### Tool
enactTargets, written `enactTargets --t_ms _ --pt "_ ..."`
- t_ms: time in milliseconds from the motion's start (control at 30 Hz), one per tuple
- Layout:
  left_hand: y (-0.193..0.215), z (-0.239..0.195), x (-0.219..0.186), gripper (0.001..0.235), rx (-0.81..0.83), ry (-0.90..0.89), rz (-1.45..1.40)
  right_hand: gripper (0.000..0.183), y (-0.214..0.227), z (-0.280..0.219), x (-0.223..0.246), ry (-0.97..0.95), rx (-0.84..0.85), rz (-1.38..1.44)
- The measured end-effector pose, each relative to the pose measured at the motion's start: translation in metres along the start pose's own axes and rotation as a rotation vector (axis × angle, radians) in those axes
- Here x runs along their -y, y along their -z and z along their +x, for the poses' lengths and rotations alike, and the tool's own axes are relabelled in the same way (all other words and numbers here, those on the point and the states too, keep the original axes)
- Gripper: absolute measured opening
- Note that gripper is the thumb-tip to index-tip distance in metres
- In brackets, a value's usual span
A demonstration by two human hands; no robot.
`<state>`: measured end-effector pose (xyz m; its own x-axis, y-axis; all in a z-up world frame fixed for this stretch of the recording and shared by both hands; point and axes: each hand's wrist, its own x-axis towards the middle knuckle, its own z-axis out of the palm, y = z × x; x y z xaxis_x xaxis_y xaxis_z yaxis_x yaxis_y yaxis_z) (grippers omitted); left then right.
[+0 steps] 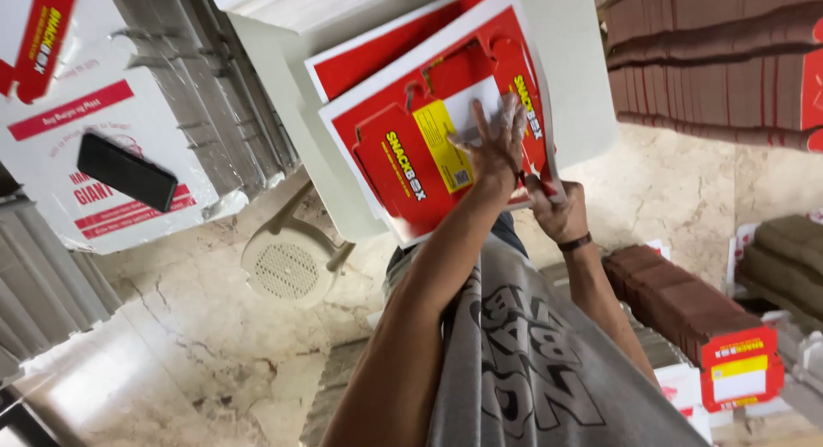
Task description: The person repeatedly folds flat red and white cardboard pieces into small boxes on a table. They fold the sides, tuck the flaps, and then place the finished boxes into a larger white container. The process is repeated multiple times throughout the clip.
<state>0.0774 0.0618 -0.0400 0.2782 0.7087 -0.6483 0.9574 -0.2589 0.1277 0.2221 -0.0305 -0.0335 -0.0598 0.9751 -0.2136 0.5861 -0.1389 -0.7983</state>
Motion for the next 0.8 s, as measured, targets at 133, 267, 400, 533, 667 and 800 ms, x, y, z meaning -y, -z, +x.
enactTargets --t_ms 133,267,400,533,667,800 --pt "-0.012 -0.002 0.022 0.081 -0.004 -0.036 -0.052 0.031 0.001 0.001 -0.002 -0.131 -0.051 0.296" --pt "0.003 -0.054 0.074 0.098 0.044 -0.075 -0.179 0.083 -0.013 -0.007 -0.019 -0.688 0.082 0.622" --pt "-0.026 -0.069 0.081 0.105 0.031 -0.005 -0.162 0.102 -0.077 -0.017 -0.030 -0.834 0.240 0.783" --pt "-0.038 -0.061 0.071 0.109 0.002 0.061 -0.150 0.088 -0.095 -0.022 0.043 -0.810 0.160 0.456" --pt "-0.036 -0.058 0.064 0.110 0.021 0.102 -0.111 0.066 -0.102 -0.032 0.052 -0.527 -0.021 0.105" --pt "-0.043 -0.053 0.071 0.115 0.017 0.095 -0.148 0.052 -0.099 -0.039 0.066 -0.660 0.015 0.283"
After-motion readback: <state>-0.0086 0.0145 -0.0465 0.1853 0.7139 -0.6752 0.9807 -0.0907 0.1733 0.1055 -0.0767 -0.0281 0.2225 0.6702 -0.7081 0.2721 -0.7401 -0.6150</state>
